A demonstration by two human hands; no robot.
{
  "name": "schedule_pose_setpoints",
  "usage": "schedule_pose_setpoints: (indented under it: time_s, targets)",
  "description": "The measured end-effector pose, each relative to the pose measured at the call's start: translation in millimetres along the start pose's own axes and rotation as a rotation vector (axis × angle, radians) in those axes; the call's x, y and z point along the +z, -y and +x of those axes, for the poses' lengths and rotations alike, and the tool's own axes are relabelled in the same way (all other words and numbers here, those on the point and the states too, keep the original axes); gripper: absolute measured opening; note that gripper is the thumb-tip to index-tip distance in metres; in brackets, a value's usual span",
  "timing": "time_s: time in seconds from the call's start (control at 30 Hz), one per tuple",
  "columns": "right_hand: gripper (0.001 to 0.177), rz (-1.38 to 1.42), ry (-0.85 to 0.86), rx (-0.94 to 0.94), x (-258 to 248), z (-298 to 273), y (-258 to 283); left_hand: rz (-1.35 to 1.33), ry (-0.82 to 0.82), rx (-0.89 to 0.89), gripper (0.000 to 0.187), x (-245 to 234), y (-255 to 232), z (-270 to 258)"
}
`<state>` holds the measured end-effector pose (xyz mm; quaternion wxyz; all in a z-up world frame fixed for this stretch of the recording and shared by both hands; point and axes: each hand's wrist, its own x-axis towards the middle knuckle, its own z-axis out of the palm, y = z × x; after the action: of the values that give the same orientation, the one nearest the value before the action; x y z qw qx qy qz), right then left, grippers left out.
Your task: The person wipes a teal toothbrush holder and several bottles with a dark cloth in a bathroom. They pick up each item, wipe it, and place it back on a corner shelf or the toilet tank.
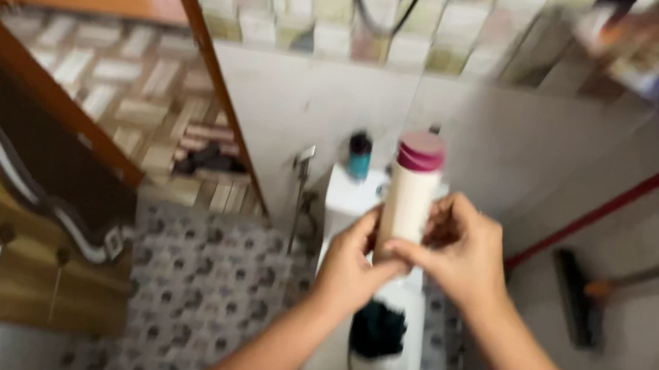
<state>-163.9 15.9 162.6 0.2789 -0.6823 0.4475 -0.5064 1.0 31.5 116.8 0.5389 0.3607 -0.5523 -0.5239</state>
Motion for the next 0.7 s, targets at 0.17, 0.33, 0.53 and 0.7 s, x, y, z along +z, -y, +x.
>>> schedule_pose_setpoints:
  time_s: [0.17, 0.33, 0.53, 0.7]
  targets:
    - [0.032, 0.136, 0.098, 0.452, 14, -21, -109, -0.097, -0.013, -0.100, 0.053, -56, 56, -49]
    - [0.034, -0.416, 0.287, 0.527, 40, -83, -256, 0.022, -0.064, -0.332, 0.068, -101, 57, -109]
    - [0.050, -0.395, 0.739, 0.748, 97, -209, -393, -0.027, -0.089, -0.388, 0.067, -117, 66, -151]
    - [0.067, -0.466, 0.988, 0.634, 143, -256, -420, 0.146, -0.153, -0.390, 0.067, -131, 84, -169]
